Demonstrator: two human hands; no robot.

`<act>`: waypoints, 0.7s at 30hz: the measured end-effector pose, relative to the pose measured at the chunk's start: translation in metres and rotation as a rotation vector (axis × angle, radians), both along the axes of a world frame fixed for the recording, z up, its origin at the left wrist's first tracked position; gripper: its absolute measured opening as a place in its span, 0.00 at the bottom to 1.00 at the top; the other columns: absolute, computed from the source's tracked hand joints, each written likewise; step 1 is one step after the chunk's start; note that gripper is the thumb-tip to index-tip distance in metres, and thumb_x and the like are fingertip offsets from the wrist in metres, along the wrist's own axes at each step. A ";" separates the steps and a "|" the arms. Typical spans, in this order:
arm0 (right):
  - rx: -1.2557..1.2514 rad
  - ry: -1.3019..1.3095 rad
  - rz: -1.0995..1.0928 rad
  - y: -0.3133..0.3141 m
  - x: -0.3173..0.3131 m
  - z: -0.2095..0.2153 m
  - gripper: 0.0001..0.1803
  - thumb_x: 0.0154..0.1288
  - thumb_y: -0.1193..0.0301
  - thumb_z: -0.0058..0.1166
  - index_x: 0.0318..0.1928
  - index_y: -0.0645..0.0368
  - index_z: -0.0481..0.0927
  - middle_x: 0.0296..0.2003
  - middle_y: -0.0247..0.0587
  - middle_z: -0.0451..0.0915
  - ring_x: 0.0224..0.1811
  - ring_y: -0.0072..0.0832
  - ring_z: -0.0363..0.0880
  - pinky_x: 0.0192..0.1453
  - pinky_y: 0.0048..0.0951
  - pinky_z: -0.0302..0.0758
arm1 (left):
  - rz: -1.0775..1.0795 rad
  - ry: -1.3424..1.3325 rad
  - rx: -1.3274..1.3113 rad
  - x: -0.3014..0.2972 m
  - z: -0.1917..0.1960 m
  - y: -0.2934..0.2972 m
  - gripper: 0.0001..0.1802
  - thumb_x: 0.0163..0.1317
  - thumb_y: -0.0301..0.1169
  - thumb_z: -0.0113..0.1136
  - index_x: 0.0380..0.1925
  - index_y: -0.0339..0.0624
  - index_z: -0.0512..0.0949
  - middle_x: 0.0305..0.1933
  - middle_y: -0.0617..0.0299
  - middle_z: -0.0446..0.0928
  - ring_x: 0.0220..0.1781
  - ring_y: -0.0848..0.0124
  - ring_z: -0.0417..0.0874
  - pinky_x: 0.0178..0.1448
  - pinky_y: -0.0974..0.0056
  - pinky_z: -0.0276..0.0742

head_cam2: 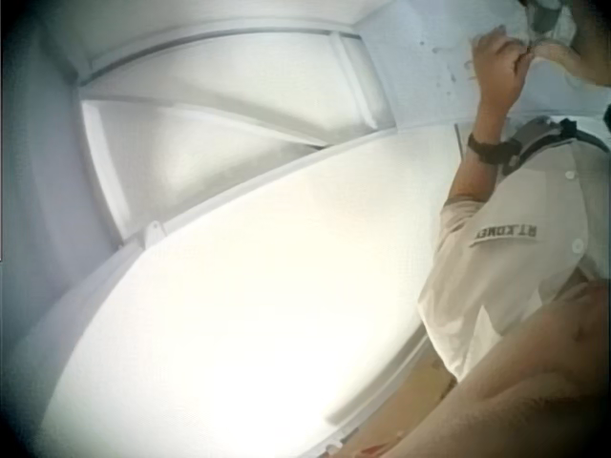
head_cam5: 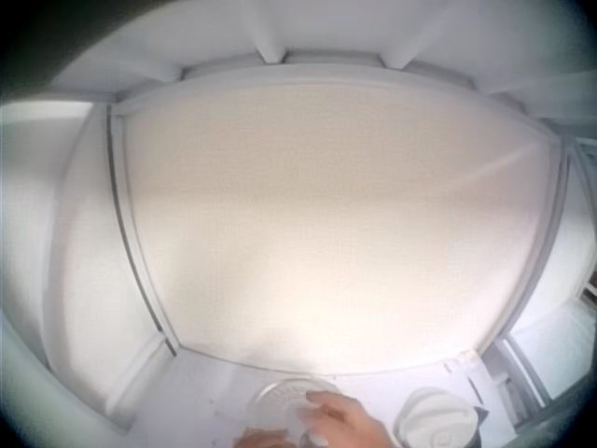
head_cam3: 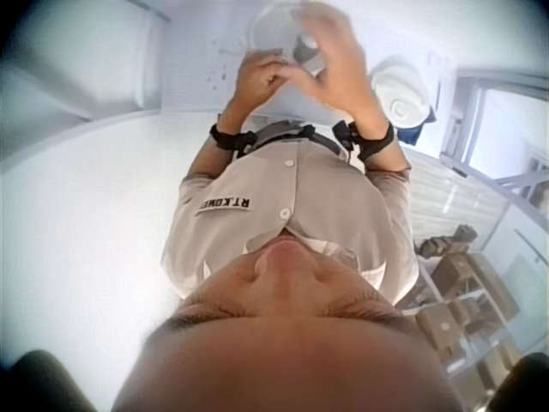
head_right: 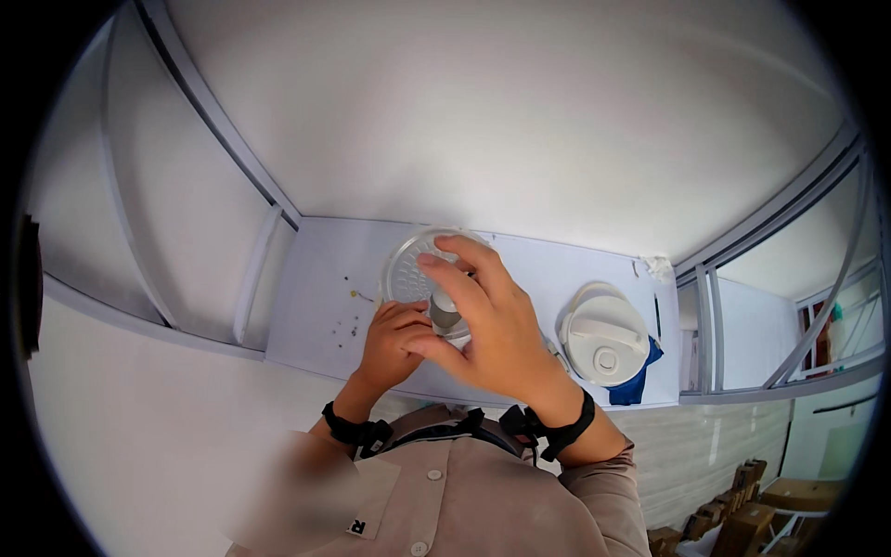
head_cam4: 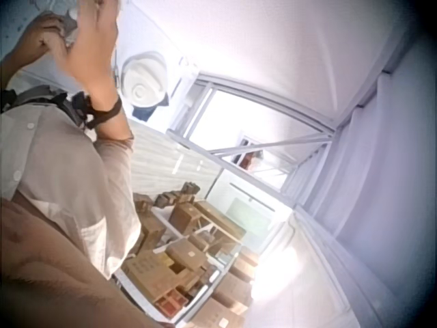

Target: The person assembles a ceiling light fixture by inserting a bulb into the socket and securing it with a screwdriver. They then attach the fixture cover and tighten screws to complete the assembly.

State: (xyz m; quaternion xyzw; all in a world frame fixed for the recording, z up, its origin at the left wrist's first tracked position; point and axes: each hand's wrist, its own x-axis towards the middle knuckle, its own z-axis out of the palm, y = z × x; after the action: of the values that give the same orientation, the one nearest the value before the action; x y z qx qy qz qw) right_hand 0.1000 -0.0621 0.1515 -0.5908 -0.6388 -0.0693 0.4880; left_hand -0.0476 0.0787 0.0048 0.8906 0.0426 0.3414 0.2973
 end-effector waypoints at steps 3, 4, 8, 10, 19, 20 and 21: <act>-0.063 0.118 0.209 -0.005 0.003 0.012 0.35 0.68 0.69 0.69 0.73 0.61 0.73 0.64 0.55 0.78 0.62 0.51 0.82 0.64 0.42 0.82 | -0.005 0.005 -0.015 -0.001 0.003 0.001 0.07 0.56 0.32 0.79 0.32 0.47 0.88 0.41 0.67 0.87 0.59 0.58 0.88 0.60 0.52 0.75; -0.083 0.153 0.249 -0.006 0.004 0.012 0.33 0.69 0.71 0.68 0.72 0.61 0.74 0.64 0.54 0.78 0.61 0.50 0.83 0.63 0.41 0.82 | -0.006 0.013 -0.010 -0.002 0.005 0.001 0.07 0.56 0.32 0.79 0.32 0.46 0.88 0.41 0.67 0.87 0.59 0.58 0.88 0.60 0.53 0.75; -0.081 0.195 0.289 -0.010 0.011 0.006 0.29 0.68 0.73 0.69 0.68 0.60 0.79 0.61 0.50 0.79 0.52 0.43 0.85 0.56 0.38 0.82 | -0.003 0.054 0.013 -0.001 0.001 0.000 0.07 0.56 0.32 0.79 0.33 0.46 0.89 0.41 0.67 0.88 0.58 0.59 0.88 0.59 0.54 0.75; -0.009 0.114 0.221 -0.008 0.011 -0.002 0.27 0.66 0.72 0.72 0.65 0.61 0.83 0.58 0.49 0.79 0.48 0.40 0.84 0.53 0.36 0.81 | -0.012 0.059 0.012 -0.002 0.001 0.000 0.08 0.56 0.32 0.79 0.34 0.46 0.89 0.41 0.67 0.88 0.58 0.59 0.88 0.59 0.54 0.75; 0.081 0.280 0.049 0.006 -0.020 0.003 0.31 0.60 0.71 0.76 0.65 0.59 0.84 0.51 0.43 0.77 0.44 0.34 0.80 0.45 0.31 0.80 | -0.039 0.016 -0.015 -0.002 0.001 0.005 0.08 0.55 0.31 0.80 0.34 0.46 0.89 0.41 0.67 0.88 0.57 0.59 0.89 0.58 0.55 0.76; 0.052 0.301 0.069 0.004 -0.020 0.002 0.31 0.60 0.71 0.76 0.65 0.59 0.84 0.52 0.43 0.77 0.45 0.34 0.80 0.46 0.32 0.80 | -0.038 0.014 -0.017 -0.002 0.001 0.005 0.08 0.54 0.31 0.80 0.34 0.46 0.89 0.41 0.67 0.88 0.57 0.59 0.89 0.58 0.55 0.76; -0.008 0.265 0.111 -0.003 -0.012 0.000 0.30 0.61 0.72 0.76 0.65 0.59 0.84 0.54 0.45 0.77 0.48 0.35 0.80 0.50 0.34 0.81 | -0.035 0.026 -0.021 -0.003 0.001 0.005 0.09 0.54 0.31 0.80 0.34 0.46 0.89 0.41 0.67 0.88 0.57 0.59 0.89 0.58 0.55 0.75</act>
State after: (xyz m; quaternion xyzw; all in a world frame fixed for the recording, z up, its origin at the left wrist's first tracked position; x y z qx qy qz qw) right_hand 0.0881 -0.0656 0.1518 -0.5603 -0.6006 0.0389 0.5690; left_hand -0.0510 0.0836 0.0062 0.8925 0.0344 0.3241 0.3118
